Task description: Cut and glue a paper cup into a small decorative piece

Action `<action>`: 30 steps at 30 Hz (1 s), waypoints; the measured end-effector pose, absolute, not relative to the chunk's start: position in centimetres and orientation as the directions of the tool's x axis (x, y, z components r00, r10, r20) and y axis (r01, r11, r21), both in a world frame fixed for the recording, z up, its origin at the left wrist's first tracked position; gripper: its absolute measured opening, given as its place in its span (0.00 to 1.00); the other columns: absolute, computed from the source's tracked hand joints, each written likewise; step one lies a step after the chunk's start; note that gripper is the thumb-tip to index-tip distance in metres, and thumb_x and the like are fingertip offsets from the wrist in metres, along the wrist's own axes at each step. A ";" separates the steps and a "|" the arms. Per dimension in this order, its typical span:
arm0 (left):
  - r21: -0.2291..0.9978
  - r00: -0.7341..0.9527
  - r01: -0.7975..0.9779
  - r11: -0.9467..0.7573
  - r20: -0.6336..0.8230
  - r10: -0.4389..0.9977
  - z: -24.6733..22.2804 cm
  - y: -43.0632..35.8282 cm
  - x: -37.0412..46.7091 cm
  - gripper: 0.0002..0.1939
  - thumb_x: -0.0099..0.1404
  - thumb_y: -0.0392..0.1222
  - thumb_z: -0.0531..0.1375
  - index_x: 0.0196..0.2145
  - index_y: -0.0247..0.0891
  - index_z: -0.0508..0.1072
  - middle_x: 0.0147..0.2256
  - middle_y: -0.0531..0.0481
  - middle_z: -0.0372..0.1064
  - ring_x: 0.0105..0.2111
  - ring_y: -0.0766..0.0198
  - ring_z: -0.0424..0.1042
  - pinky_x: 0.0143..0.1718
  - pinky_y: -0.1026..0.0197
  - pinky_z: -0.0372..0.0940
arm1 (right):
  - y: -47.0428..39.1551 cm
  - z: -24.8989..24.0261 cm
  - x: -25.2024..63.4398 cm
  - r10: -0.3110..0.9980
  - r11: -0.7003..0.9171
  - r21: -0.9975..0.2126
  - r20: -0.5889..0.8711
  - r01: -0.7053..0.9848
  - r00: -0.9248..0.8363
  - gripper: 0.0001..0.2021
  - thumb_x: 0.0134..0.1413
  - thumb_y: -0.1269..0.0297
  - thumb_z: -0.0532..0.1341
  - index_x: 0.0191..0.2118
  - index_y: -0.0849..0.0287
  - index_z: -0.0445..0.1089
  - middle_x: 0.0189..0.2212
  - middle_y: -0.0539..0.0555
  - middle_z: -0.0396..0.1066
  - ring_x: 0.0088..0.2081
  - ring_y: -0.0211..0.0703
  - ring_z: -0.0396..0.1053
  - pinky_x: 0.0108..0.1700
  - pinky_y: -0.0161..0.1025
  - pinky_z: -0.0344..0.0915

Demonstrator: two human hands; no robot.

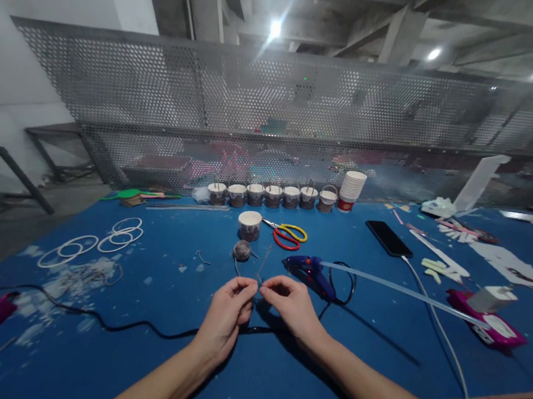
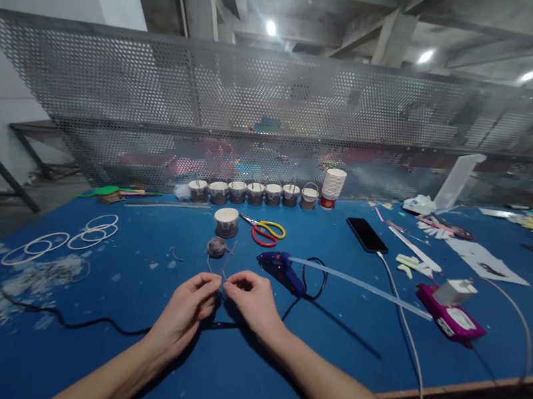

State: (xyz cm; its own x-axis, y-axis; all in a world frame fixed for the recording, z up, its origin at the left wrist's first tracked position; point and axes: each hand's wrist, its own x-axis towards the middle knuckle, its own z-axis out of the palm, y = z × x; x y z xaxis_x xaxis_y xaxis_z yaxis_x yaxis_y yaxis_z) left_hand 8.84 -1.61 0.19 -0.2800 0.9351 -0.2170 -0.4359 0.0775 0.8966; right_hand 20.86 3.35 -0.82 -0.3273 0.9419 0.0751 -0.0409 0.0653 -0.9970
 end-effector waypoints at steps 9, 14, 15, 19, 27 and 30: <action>0.891 -0.247 -0.448 0.070 -0.199 0.948 0.1 -1.7 9.1 0.16 0.43 0.46 0.70 0.22 0.31 0.71 0.14 0.61 0.53 0.15 0.78 0.48 0.15 0.71 0.44 | 3.5 -1.1 20.9 0.942 0.061 -0.997 0.071 -0.039 -0.327 0.09 0.37 0.60 0.65 0.24 0.61 0.72 0.21 0.49 0.69 0.25 0.38 0.62 0.29 0.35 0.59; 0.903 -0.287 -0.429 0.036 -0.174 0.942 0.1 -1.5 9.2 0.18 0.40 0.46 0.71 0.20 0.32 0.70 0.14 0.59 0.57 0.15 0.77 0.53 0.16 0.71 0.48 | 3.6 -1.2 20.8 0.941 0.061 -0.998 0.069 -0.035 -0.332 0.09 0.37 0.59 0.64 0.24 0.61 0.72 0.21 0.49 0.69 0.24 0.38 0.63 0.30 0.35 0.60; 0.904 -0.291 -0.427 0.036 -0.175 0.941 0.1 -1.5 9.3 0.18 0.39 0.46 0.71 0.20 0.32 0.69 0.14 0.59 0.58 0.15 0.77 0.53 0.16 0.71 0.48 | 3.6 -1.2 20.8 0.940 0.060 -0.998 0.068 -0.034 -0.334 0.09 0.37 0.59 0.64 0.24 0.61 0.72 0.21 0.49 0.69 0.25 0.38 0.63 0.30 0.35 0.60; 0.909 -0.299 -0.413 0.051 -0.188 0.936 -0.1 -1.5 9.1 0.17 0.40 0.46 0.71 0.21 0.33 0.69 0.14 0.59 0.59 0.14 0.76 0.54 0.16 0.71 0.49 | 3.6 -1.2 20.8 0.938 0.053 -0.998 0.058 -0.026 -0.341 0.09 0.37 0.60 0.65 0.23 0.61 0.72 0.21 0.49 0.69 0.24 0.38 0.63 0.29 0.35 0.60; 0.893 -0.266 -0.439 0.095 -0.231 0.936 -0.1 -1.8 9.2 0.18 0.43 0.47 0.70 0.24 0.35 0.67 0.13 0.65 0.48 0.13 0.79 0.43 0.14 0.72 0.40 | 3.5 -1.3 20.7 0.938 0.051 -0.998 0.056 -0.024 -0.343 0.09 0.37 0.60 0.65 0.24 0.60 0.72 0.20 0.49 0.69 0.24 0.37 0.63 0.29 0.35 0.60; 0.886 -0.248 -0.450 0.111 -0.244 0.937 0.1 -1.9 9.3 0.17 0.45 0.47 0.69 0.25 0.34 0.68 0.14 0.65 0.48 0.14 0.78 0.43 0.14 0.72 0.39 | 3.4 -1.2 20.8 0.937 0.047 -0.998 0.054 -0.028 -0.344 0.09 0.37 0.59 0.65 0.24 0.60 0.72 0.21 0.49 0.70 0.24 0.38 0.63 0.29 0.35 0.60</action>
State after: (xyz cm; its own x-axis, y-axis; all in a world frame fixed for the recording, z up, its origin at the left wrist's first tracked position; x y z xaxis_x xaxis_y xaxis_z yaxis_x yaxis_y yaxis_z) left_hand 9.28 -1.92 0.06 -0.2483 0.9375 -0.2440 -0.4501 0.1114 0.8860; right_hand 20.77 3.43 -1.19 -0.3439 0.9374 0.0542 -0.0284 0.0473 -0.9985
